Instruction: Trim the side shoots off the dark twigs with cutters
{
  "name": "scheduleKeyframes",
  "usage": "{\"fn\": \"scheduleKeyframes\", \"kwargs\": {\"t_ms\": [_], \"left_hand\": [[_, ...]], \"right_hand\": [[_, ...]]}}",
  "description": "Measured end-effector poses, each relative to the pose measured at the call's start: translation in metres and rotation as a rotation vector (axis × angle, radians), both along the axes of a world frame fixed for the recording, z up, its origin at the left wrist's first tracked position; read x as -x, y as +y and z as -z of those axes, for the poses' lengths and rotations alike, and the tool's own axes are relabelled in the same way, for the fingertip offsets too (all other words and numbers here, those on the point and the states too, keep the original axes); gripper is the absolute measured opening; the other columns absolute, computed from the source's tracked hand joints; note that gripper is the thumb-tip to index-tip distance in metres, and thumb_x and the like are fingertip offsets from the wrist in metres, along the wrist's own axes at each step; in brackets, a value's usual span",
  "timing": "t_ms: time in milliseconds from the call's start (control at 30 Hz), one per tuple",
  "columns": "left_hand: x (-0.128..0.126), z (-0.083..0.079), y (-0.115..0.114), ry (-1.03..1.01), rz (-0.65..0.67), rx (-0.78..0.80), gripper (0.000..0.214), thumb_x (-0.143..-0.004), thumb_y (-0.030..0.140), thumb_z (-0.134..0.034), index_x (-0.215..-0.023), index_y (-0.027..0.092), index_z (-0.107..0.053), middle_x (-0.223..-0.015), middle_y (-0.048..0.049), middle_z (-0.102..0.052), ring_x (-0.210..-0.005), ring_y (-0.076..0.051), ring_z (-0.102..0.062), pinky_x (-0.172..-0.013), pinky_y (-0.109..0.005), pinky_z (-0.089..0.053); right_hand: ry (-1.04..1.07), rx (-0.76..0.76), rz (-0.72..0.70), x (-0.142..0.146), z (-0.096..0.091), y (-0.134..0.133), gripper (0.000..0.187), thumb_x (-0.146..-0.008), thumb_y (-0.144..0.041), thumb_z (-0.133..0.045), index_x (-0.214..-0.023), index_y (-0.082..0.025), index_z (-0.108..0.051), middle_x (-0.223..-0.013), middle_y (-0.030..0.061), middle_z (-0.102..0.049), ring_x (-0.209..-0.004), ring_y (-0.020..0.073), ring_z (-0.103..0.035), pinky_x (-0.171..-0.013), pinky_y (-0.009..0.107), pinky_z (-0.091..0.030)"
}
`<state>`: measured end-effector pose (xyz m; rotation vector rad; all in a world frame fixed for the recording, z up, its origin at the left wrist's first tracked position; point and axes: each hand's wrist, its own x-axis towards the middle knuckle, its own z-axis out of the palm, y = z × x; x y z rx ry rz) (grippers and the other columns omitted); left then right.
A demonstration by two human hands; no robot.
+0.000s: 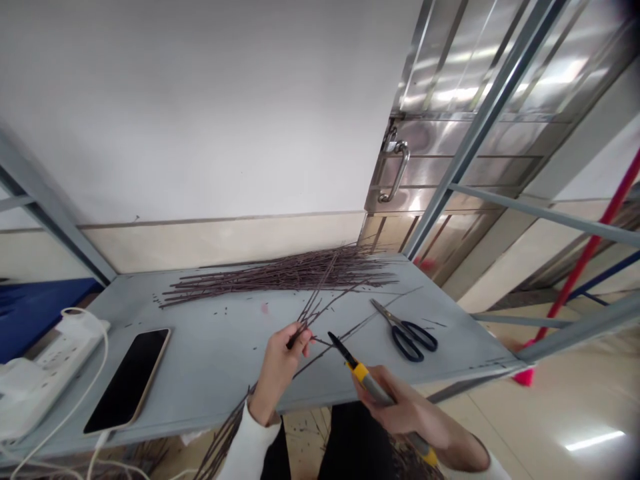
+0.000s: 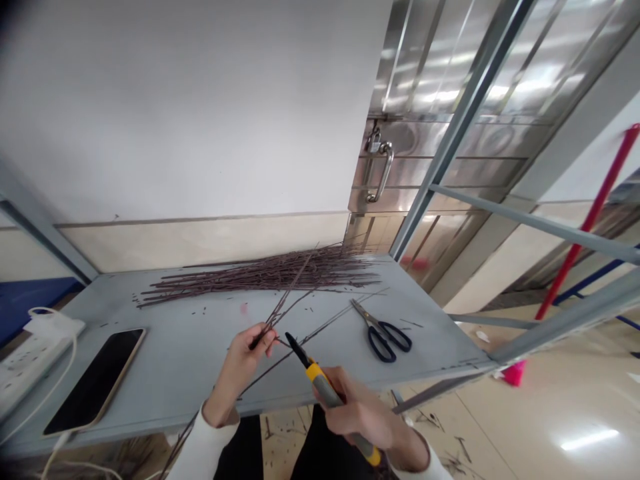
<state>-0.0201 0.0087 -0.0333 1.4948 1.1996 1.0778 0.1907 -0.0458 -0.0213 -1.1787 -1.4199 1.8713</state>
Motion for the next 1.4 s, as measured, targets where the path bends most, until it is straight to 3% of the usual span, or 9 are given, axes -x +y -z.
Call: {"fn": "scheduleKeyframes", "kwargs": {"t_ms": [167,367,500,633,767,900,1000,1200,1400], "left_hand": [[-0.007,-0.004,-0.005,-0.058,0.004,0.001,0.029,-0.086,0.040,-0.049,-0.064,0.020,-0.052,-0.053,0.0025,-0.051,-0.068,-0.018,-0.060,-0.065,-0.024,-0.043],[-0.015,-0.006,-0.008,-0.056,-0.072,-0.071,0.030,-0.087,0.044,-0.048,-0.070,0.020,-0.054,-0.055,0.0023,-0.054,-0.068,-0.018,-0.061,-0.065,-0.025,-0.045],[-0.013,-0.004,-0.010,0.035,-0.169,-0.094,0.030,-0.087,0.044,-0.048,-0.072,0.020,-0.058,-0.061,-0.0002,-0.063,-0.072,-0.020,-0.064,-0.068,-0.026,-0.046],[-0.016,0.004,-0.015,0.100,-0.282,-0.103,0.026,-0.087,0.042,-0.048,-0.079,0.021,-0.062,-0.075,-0.0032,-0.072,-0.075,-0.020,-0.067,-0.071,-0.029,-0.048],[-0.023,0.018,-0.017,0.193,-0.378,-0.131,0.026,-0.087,0.042,-0.047,-0.084,0.022,-0.063,-0.083,-0.0057,-0.075,-0.077,-0.023,-0.069,-0.070,-0.031,-0.048],[-0.029,0.031,-0.015,0.279,-0.425,-0.121,0.031,-0.086,0.048,-0.047,-0.084,0.022,-0.064,-0.082,-0.0074,-0.075,-0.071,-0.026,-0.068,-0.063,-0.033,-0.047],[-0.033,0.035,-0.015,0.238,-0.425,-0.090,0.030,-0.087,0.047,-0.046,-0.084,0.022,-0.062,-0.085,-0.0081,-0.074,-0.075,-0.026,-0.068,-0.066,-0.035,-0.048],[-0.038,0.035,-0.024,0.054,-0.415,-0.017,0.024,-0.086,0.041,-0.047,-0.084,0.022,-0.062,-0.083,-0.0058,-0.073,-0.078,-0.024,-0.067,-0.075,-0.037,-0.049],[-0.034,0.027,-0.029,-0.044,-0.452,-0.020,0.026,-0.085,0.042,-0.049,-0.077,0.021,-0.062,-0.075,-0.0046,-0.070,-0.074,-0.022,-0.064,-0.072,-0.034,-0.049]], "right_hand": [[0.868,0.454,-0.262,0.022,0.035,-0.002,0.027,-0.051,-0.021,-0.054,-0.067,-0.023,-0.032,-0.053,-0.0111,-0.029,-0.034,0.0022,-0.013,-0.027,0.015,-0.015],[1.346,0.406,-0.173,0.050,0.056,-0.003,0.033,-0.062,-0.036,-0.056,-0.063,-0.023,-0.026,-0.047,-0.0132,-0.016,-0.033,0.0018,-0.003,-0.027,0.013,-0.010],[0.916,0.294,-0.014,0.048,0.039,0.001,0.029,-0.058,-0.033,-0.058,-0.068,-0.023,-0.032,-0.054,-0.0115,-0.026,-0.038,0.0032,-0.015,-0.032,0.015,-0.015],[0.016,-0.185,0.407,0.041,0.020,0.003,0.017,-0.063,-0.025,-0.054,-0.072,-0.022,-0.040,-0.056,-0.0093,-0.031,-0.047,0.0069,-0.028,-0.044,0.019,-0.023],[-0.748,-0.506,0.629,0.039,0.021,0.005,0.018,-0.065,-0.027,-0.055,-0.076,-0.023,-0.041,-0.056,-0.0067,-0.040,-0.048,0.0105,-0.033,-0.049,0.024,-0.021],[-0.917,-0.500,0.721,0.039,0.030,0.009,0.021,-0.064,-0.029,-0.058,-0.074,-0.023,-0.041,-0.060,-0.0033,-0.045,-0.046,0.0105,-0.033,-0.049,0.025,-0.016],[-0.481,-0.301,0.688,0.046,0.030,0.008,0.023,-0.059,-0.028,-0.059,-0.067,-0.024,-0.038,-0.053,-0.0077,-0.034,-0.044,0.0082,-0.027,-0.045,0.023,-0.018],[1.052,0.364,0.444,0.073,0.026,-0.014,0.019,-0.066,-0.030,-0.052,-0.071,-0.023,-0.035,-0.057,-0.0110,-0.025,-0.041,0.0031,-0.013,-0.033,0.015,-0.012],[1.484,0.344,0.303,0.081,0.030,-0.019,0.018,-0.078,-0.038,-0.041,-0.070,-0.024,-0.033,-0.053,-0.0139,-0.027,-0.033,-0.0015,-0.008,-0.030,0.008,-0.007]]}}
